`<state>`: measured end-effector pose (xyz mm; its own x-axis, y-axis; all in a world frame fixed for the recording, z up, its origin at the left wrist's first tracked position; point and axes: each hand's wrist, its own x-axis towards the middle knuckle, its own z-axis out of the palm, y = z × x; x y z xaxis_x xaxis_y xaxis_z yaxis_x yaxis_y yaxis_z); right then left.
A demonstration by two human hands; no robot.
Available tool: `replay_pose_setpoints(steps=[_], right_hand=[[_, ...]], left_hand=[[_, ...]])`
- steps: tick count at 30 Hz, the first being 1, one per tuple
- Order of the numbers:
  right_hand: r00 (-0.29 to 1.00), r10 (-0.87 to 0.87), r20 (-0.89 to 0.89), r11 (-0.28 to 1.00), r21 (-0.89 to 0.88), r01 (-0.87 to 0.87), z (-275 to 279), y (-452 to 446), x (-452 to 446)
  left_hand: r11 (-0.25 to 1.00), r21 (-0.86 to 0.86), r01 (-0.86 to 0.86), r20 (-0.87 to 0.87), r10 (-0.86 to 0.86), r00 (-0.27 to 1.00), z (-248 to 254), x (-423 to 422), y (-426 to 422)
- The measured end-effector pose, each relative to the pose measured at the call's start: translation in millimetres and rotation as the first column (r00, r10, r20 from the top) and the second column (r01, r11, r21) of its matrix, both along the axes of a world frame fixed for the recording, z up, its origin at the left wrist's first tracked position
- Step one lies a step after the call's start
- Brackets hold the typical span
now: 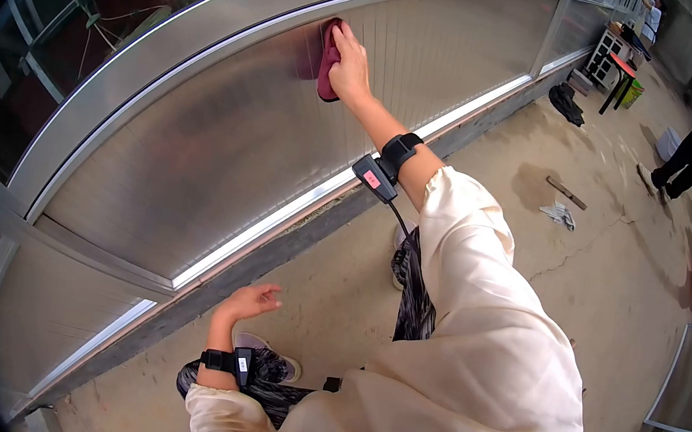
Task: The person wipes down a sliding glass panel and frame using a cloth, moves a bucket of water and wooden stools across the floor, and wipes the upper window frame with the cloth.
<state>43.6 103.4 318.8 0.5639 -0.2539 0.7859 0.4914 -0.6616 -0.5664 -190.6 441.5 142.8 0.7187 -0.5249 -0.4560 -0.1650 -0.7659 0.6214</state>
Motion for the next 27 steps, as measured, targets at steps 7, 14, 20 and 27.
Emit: replay_pose_setpoints(steps=[7,14,20,27], right_hand=[[0.997,-0.070,-0.013,0.997,0.014,0.070,-9,42,-6],[0.999,0.049,0.010,0.906,0.419,-0.049,-16,38,-9],[0.903,0.428,-0.035,0.855,0.338,-0.393,1,49,-50],[0.880,-0.048,0.472,0.987,0.158,-0.031,110,-31,-45]], left_hand=[[1.000,0.026,0.003,-0.014,-0.002,1.000,-17,7,-2],[0.998,0.063,-0.017,0.016,0.016,1.000,-15,10,-6],[0.996,0.083,-0.013,0.036,0.010,0.999,-20,11,2],[0.997,0.045,-0.059,0.064,0.056,0.996,-4,-6,6]])
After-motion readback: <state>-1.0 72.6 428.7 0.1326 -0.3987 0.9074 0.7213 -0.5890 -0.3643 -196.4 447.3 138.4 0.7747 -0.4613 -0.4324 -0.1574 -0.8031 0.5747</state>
